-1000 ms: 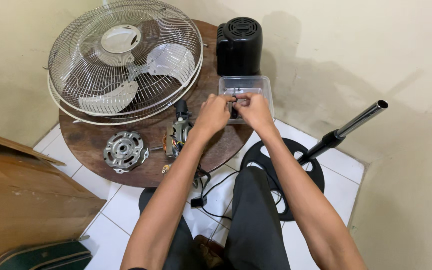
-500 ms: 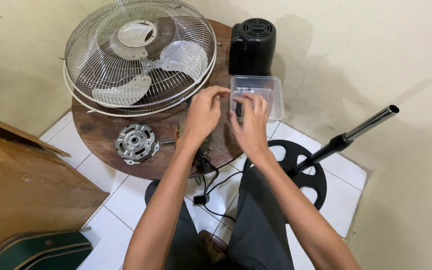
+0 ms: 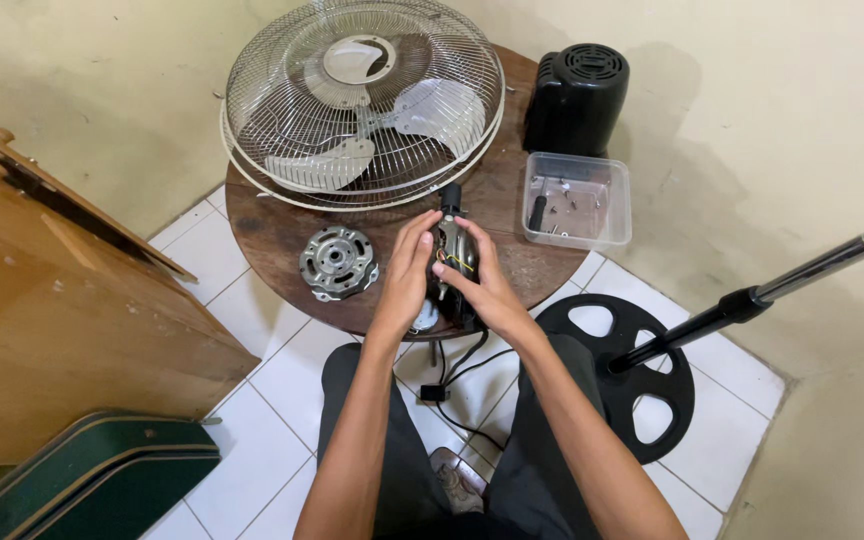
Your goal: The person disassembles an electric fan motor by removing screws with a screwdriver, separating the motor housing halves, and detaching the rear assembly. The removed parts are placed on the table.
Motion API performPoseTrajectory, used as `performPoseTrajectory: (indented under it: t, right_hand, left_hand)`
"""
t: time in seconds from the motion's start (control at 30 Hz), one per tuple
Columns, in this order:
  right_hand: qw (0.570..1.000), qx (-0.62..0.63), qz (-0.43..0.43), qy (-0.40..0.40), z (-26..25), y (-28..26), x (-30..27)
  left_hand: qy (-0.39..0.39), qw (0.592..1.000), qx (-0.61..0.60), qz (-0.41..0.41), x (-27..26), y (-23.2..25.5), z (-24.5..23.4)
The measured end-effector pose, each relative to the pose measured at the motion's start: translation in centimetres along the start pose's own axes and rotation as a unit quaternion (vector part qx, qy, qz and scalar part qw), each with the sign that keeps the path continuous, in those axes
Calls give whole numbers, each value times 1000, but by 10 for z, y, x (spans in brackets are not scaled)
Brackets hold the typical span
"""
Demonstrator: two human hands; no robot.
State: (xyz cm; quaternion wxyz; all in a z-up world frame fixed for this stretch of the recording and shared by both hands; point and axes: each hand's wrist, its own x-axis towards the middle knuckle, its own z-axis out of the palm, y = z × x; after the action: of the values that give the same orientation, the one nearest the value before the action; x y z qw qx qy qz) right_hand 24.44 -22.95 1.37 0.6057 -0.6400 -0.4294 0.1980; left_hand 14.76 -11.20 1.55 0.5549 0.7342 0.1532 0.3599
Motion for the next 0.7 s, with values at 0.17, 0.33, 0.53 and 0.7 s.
performPoseTrajectory:
  t: [0.17,0.33,0.53,0.7]
  right_hand:
    - [999,-4,46,-8,-1,-1,-4]
    - [999,-26,25,-22,-7,11,-7]
    - [959,228,144,-83,-38,40,-6]
    - [969,188,86,-138,-39,48,-14]
  left_hand:
    - [8,998,19,-54,-3,-4,5]
    - [4,992,118,-47,-6,6,9]
    - [-12,998,42,-49,-6,8,2]
    - [-21,999,20,-28,-6,-6,-3]
